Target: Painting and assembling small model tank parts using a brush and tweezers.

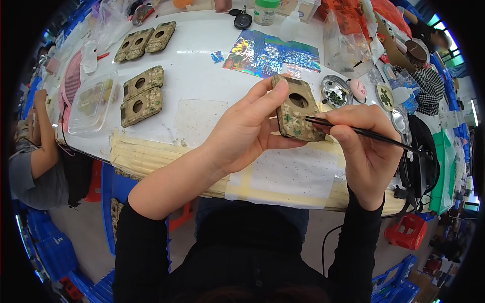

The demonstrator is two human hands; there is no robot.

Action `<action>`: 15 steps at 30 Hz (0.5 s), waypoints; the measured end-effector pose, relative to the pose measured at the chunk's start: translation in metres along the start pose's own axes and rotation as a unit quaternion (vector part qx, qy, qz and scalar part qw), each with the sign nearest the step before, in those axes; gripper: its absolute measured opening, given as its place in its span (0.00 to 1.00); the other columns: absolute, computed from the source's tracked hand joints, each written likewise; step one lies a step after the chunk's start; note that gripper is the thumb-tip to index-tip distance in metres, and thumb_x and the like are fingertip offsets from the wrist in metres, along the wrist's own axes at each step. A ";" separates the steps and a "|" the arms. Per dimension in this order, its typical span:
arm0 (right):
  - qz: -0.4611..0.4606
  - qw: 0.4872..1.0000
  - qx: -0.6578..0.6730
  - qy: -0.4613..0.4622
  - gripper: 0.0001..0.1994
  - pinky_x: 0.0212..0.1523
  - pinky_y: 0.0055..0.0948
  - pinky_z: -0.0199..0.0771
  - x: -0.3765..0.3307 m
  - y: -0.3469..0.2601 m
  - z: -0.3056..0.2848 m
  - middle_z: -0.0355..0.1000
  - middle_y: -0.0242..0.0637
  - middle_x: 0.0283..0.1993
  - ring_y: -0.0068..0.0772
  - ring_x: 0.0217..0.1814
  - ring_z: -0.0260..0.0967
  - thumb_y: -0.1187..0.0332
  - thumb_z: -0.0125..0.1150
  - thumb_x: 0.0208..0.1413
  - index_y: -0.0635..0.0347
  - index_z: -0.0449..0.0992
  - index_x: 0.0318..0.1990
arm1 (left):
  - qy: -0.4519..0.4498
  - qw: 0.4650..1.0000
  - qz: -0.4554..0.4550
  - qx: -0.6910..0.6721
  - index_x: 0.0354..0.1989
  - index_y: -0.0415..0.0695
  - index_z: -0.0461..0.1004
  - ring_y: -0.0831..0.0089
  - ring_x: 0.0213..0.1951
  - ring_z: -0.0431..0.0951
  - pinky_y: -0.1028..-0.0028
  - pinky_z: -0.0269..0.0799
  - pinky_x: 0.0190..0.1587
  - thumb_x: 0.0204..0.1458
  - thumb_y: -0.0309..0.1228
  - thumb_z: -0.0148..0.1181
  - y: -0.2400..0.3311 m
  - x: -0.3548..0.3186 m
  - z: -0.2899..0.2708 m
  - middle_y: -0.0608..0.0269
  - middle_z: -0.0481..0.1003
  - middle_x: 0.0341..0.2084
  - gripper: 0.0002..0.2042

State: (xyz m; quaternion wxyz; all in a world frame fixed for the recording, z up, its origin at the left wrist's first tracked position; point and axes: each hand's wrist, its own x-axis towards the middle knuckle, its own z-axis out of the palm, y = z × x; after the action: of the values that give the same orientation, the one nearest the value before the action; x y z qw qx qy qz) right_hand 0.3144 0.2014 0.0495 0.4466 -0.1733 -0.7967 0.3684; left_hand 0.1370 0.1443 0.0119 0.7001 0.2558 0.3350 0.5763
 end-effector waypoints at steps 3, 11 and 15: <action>0.002 1.000 0.002 -0.001 0.06 0.34 0.21 0.68 0.000 0.000 -0.001 0.75 0.37 0.32 0.25 0.32 0.70 0.78 0.67 0.48 0.69 0.79 0.35 | 0.000 1.000 0.000 -0.006 0.62 0.49 0.57 0.73 0.47 0.77 0.71 0.80 0.43 0.64 0.47 0.40 0.000 0.000 0.000 0.61 0.72 0.49 0.23; 0.005 1.000 0.005 0.004 0.07 0.36 0.21 0.68 0.000 0.000 -0.003 0.75 0.36 0.33 0.24 0.34 0.70 0.77 0.67 0.48 0.68 0.78 0.36 | 0.008 1.000 -0.001 -0.006 0.62 0.48 0.58 0.72 0.45 0.78 0.72 0.81 0.42 0.64 0.46 0.39 0.001 0.000 0.001 0.60 0.73 0.48 0.22; 0.023 0.995 0.083 0.042 0.08 0.38 0.22 0.71 -0.003 -0.001 -0.003 0.76 0.39 0.35 0.26 0.36 0.73 0.76 0.64 0.52 0.70 0.76 0.40 | 0.004 1.000 -0.011 -0.019 0.62 0.48 0.57 0.71 0.45 0.79 0.72 0.81 0.41 0.65 0.46 0.38 0.002 0.000 0.001 0.58 0.73 0.48 0.22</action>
State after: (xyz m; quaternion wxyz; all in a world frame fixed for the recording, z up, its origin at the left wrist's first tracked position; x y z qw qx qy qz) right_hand 0.3183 0.2001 0.0499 0.4840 -0.1690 -0.7396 0.4360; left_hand 0.1369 0.1449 0.0142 0.7099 0.2365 0.3294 0.5758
